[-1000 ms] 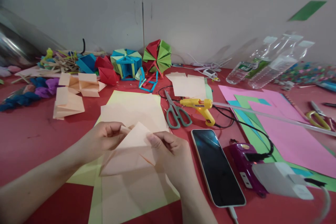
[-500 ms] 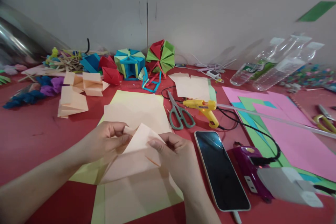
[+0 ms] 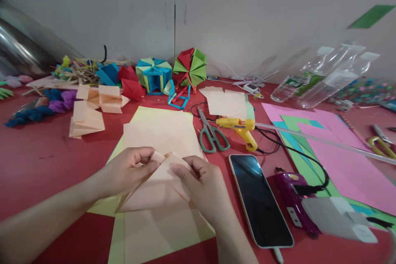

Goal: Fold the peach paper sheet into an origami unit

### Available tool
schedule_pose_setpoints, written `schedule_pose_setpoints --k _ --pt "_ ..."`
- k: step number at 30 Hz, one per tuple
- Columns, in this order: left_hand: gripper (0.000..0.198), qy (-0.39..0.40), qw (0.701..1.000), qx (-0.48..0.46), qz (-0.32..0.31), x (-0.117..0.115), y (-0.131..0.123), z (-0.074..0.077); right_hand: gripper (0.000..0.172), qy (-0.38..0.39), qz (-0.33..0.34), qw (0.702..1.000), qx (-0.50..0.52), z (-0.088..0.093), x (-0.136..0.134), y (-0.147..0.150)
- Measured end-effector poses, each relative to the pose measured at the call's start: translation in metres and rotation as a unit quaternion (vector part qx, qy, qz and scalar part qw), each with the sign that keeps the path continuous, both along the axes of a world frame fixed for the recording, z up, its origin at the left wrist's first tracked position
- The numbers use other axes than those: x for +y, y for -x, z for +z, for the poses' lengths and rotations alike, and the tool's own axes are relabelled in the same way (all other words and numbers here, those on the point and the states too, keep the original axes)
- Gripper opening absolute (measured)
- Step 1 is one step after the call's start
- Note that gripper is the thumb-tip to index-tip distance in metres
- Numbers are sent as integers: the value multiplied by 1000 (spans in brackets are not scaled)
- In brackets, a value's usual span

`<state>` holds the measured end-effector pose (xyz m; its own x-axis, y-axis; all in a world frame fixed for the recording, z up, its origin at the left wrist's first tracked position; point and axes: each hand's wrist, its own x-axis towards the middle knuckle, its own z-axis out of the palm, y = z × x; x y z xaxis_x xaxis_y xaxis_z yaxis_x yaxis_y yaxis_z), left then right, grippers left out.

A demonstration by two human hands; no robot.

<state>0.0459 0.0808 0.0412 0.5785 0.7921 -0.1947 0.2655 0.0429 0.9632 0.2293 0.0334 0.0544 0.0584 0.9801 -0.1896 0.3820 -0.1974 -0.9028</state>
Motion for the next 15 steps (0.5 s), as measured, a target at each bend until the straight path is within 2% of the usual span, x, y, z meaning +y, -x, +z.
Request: schedule_pose_setpoints --k 3,6,11,15 --pt "34 5 999 -35 13 -1 1 -2 24 -34 -29 998 -51 -1 -1 1" --pt "31 11 997 -76 -11 -1 1 -3 24 -67 -55 994 -72 -3 -2 1" --pt "18 -7 999 -50 7 -2 -2 -5 27 -89 -79 990 -81 -3 -3 2" --pt "13 -18 999 -35 24 -6 -4 0 32 -85 -95 990 -67 -2 -2 4"
